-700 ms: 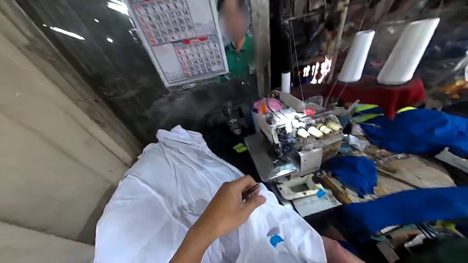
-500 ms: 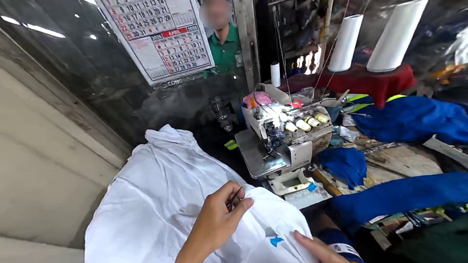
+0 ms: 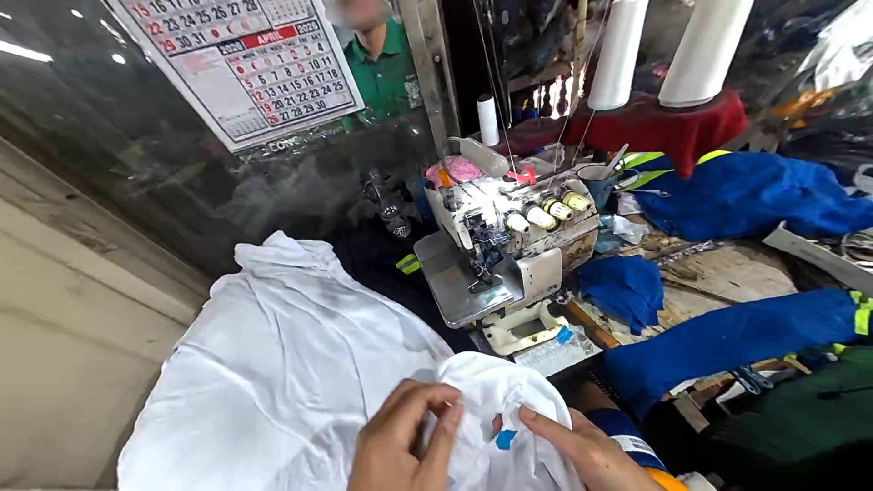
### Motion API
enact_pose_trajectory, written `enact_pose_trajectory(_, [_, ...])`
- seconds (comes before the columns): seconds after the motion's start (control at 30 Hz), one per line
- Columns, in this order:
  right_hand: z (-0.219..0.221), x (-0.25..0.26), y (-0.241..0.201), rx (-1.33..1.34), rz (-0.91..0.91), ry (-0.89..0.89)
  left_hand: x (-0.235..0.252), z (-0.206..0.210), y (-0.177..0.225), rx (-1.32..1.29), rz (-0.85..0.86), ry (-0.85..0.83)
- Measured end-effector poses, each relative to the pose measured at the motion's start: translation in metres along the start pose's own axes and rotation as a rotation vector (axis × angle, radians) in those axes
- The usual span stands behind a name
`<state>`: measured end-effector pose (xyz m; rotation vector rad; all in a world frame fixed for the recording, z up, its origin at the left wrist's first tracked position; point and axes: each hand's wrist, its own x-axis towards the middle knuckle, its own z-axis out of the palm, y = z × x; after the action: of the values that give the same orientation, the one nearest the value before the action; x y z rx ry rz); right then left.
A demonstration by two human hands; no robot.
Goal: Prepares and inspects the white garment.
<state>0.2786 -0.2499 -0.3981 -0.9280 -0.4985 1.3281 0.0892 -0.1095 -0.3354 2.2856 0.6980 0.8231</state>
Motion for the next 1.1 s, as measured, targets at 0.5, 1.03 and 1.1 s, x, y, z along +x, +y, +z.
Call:
enact_pose_trajectory(0.5, [-0.009,-0.005,-0.002,-0.253,-0.207,-0.006,-0.009,0.020,0.027,0.334,0.127,-0.395])
enact_pose_trajectory(1.03, [-0.028,0.004,0.014,-0.204,-0.161,0.001,-0.014,0.018,0.020,0.253,0.224,-0.401])
enact_pose_trajectory(1.1, [-0.029,0.005,0.014,-0.186,-0.150,-0.009,-0.019,0.014,0.018,0.231,0.215,-0.380])
